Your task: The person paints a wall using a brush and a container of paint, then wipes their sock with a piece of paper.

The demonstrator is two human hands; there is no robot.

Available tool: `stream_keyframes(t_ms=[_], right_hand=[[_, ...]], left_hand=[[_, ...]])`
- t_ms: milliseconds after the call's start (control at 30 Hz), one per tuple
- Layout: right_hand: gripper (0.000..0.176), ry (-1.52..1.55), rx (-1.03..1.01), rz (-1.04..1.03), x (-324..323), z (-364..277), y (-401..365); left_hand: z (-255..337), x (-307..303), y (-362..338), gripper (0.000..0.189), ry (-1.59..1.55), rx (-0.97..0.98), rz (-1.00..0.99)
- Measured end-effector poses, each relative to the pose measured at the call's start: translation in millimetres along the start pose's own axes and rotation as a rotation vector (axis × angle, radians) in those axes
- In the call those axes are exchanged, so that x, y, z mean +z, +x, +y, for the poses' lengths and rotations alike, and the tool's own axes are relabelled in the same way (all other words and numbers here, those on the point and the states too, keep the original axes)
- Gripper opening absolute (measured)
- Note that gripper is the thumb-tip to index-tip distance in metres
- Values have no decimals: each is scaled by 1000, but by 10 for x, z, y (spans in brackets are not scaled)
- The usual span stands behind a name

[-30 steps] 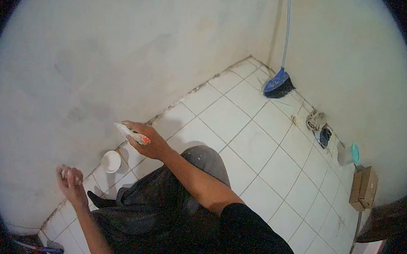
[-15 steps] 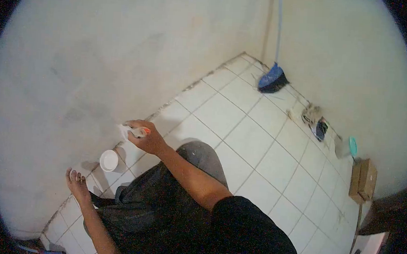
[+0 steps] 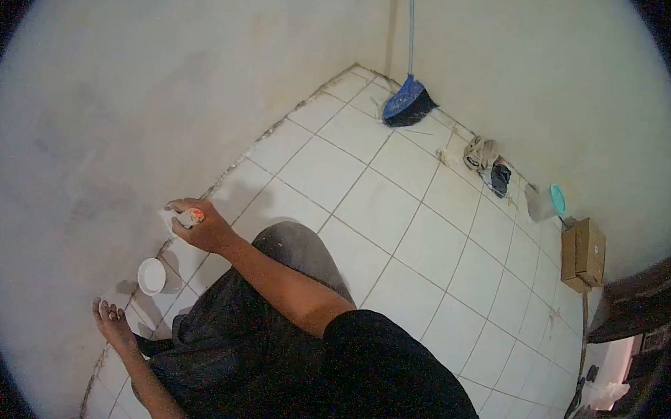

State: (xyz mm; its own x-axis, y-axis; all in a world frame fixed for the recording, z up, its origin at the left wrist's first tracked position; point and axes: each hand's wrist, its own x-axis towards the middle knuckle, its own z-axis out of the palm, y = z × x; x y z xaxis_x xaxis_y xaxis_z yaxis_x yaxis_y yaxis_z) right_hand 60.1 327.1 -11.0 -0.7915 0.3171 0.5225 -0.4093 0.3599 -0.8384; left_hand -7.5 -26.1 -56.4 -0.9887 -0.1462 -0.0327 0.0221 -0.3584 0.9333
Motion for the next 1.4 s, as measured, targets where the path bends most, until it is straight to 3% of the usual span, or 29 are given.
stream_keyframes(t_ms=[200, 500, 800, 867, 933, 1000, 1233, 1333, 1400], right_hand=[[27, -8, -33, 21, -32, -61, -5], [27, 124, 215, -40, -16, -122, -39], [27, 26, 157, -8, 27, -49, -31], [27, 9, 6, 15, 46, 22, -30], [27, -68, -38, 17, 51, -15, -14], [27, 12, -95, 41, 101, 7, 25], [26, 101, -52, -5, -37, -127, 77], [27, 67, -66, 21, -52, -131, 94], [26, 121, -33, 10, -36, -102, 85]], left_hand=[[-48, -145, 66, 39, -20, -23, 3], [-60, -122, -1, 36, -18, -55, 93], [-72, -167, 15, 31, 55, -74, 173], [-210, -362, 138, 36, 45, -46, 112], [-117, -293, 86, 39, 89, -109, 135], [-161, -402, 220, 42, 35, -51, 45], [-27, -131, 126, 42, 123, 12, 33], [-43, -300, 223, 44, 51, 18, -42], [-59, -253, 191, 47, 93, 25, 60]])
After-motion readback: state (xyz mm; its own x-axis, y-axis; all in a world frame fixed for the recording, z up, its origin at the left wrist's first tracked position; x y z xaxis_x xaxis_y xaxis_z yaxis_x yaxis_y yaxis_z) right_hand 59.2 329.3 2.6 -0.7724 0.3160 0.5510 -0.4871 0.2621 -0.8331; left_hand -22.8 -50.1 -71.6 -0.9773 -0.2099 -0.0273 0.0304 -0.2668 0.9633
